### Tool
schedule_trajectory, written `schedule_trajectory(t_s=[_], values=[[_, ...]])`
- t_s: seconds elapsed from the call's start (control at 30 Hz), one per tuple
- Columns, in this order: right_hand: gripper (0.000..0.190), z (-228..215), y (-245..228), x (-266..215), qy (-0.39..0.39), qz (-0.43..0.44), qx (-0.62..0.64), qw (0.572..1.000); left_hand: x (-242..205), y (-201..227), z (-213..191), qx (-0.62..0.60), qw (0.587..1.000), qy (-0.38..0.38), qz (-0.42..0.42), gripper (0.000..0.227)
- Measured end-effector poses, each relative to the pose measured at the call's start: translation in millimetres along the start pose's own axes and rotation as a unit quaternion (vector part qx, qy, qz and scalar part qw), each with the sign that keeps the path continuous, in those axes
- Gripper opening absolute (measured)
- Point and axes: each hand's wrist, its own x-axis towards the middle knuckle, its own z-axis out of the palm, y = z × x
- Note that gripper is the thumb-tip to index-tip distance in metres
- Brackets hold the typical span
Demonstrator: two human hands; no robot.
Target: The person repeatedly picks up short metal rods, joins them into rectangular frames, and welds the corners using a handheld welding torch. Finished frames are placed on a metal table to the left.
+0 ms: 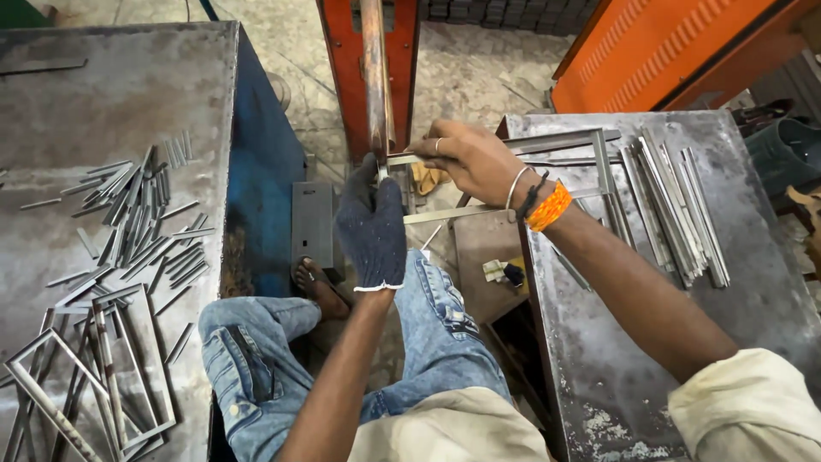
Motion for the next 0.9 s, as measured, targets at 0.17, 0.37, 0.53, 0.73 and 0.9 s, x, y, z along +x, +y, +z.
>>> schedule_trajectory(t_s=[0.17, 0.37, 0.53, 0.73, 0.9], values=[[0.033, 1.1, -1.8, -1.0, 0.010, -0.013, -0.003, 1.000, 6.0, -5.4, -0.4, -0.044, 0.999, -0.024, 0.013, 0.038], [0.028, 0.0, -6.3, 2.3, -0.010, 0.019, 0.002, 1.000, 4.9, -5.2, 0.4, -0.032, 0.999, -0.027, 0.031, 0.036], [0.028, -2.8, -14.8, 1.7, 0.001, -0.007, 0.011, 1.000, 3.0, -2.2, -1.9, -0.070, 0.997, -0.029, 0.015, 0.036], [0.031, 5.6, -8.5, -4.2, 0.013, -0.008, 0.049, 0.999, 1.6, 8.8, -7.9, -0.009, 0.999, -0.032, -0.010, 0.033], [0.030, 16.6, 7.6, -8.6, 0.049, -0.027, -0.005, 0.998, 0.1, 4.2, -11.1, -0.083, 0.995, -0.051, -0.020, 0.035]])
